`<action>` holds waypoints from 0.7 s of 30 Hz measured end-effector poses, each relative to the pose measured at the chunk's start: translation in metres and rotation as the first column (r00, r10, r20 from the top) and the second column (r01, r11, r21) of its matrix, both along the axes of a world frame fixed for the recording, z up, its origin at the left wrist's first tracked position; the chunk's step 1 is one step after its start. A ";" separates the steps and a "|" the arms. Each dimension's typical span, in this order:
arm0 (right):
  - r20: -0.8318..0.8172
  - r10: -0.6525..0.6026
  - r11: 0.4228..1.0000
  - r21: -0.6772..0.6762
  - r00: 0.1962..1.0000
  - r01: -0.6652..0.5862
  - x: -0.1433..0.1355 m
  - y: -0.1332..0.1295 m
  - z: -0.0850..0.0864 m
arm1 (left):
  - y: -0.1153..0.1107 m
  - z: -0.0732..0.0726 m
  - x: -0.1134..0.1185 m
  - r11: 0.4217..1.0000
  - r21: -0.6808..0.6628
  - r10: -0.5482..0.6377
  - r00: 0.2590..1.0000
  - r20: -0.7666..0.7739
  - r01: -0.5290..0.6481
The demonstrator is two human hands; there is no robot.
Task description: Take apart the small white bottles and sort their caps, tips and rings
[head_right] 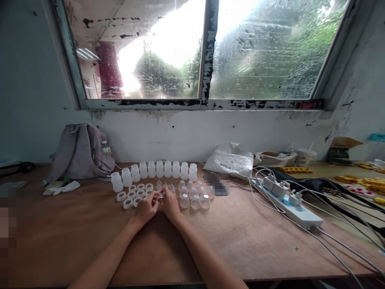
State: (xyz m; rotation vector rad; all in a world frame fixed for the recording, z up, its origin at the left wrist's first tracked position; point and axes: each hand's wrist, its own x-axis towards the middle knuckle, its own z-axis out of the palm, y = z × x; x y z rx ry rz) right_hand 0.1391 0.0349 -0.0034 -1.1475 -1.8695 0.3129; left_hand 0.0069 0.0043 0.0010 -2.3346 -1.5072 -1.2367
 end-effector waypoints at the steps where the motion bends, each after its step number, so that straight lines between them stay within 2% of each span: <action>1: -0.018 0.044 0.999 0.005 0.999 -0.043 -0.001 -0.002 0.001 | 0.001 0.001 -0.001 1.000 -0.029 0.006 1.000 0.004 -0.006; 3: -0.108 0.145 0.988 -0.038 0.984 -0.150 -0.003 -0.005 0.004 | 0.003 0.001 -0.003 0.996 -0.087 0.033 0.999 0.035 -0.030; 5: -0.282 0.218 0.949 -0.161 0.934 -0.271 -0.004 -0.007 0.008 | 0.007 0.002 -0.005 0.992 -0.108 0.072 0.992 0.107 -0.061; 7: -0.488 0.217 0.871 -0.294 0.845 -0.394 -0.005 -0.006 0.010 | 0.011 0.002 -0.006 0.991 -0.124 0.071 0.978 0.198 -0.047; 10: -0.690 0.148 0.748 -0.390 0.708 -0.537 -0.004 -0.004 0.012 | 0.015 0.003 -0.008 0.980 -0.177 -0.023 0.945 0.325 0.085; 12: -0.765 0.102 0.721 -0.383 0.636 -0.577 -0.002 -0.002 0.011 | 0.015 0.005 -0.009 0.959 -0.207 -0.101 0.917 0.386 0.193; 14: -0.815 0.071 0.731 -0.350 0.575 -0.586 -0.001 0.000 0.010 | 0.014 0.007 -0.010 0.947 -0.208 -0.145 0.903 0.404 0.245; 16: -0.841 0.055 0.725 -0.337 0.538 -0.601 0.001 0.000 0.010 | 0.013 0.008 -0.011 0.948 -0.199 -0.157 0.907 0.390 0.250; 21: -0.854 0.052 0.615 -0.381 0.517 -0.691 0.001 -0.005 0.014 | 0.016 0.003 -0.012 0.951 -0.242 -0.093 0.926 0.365 0.191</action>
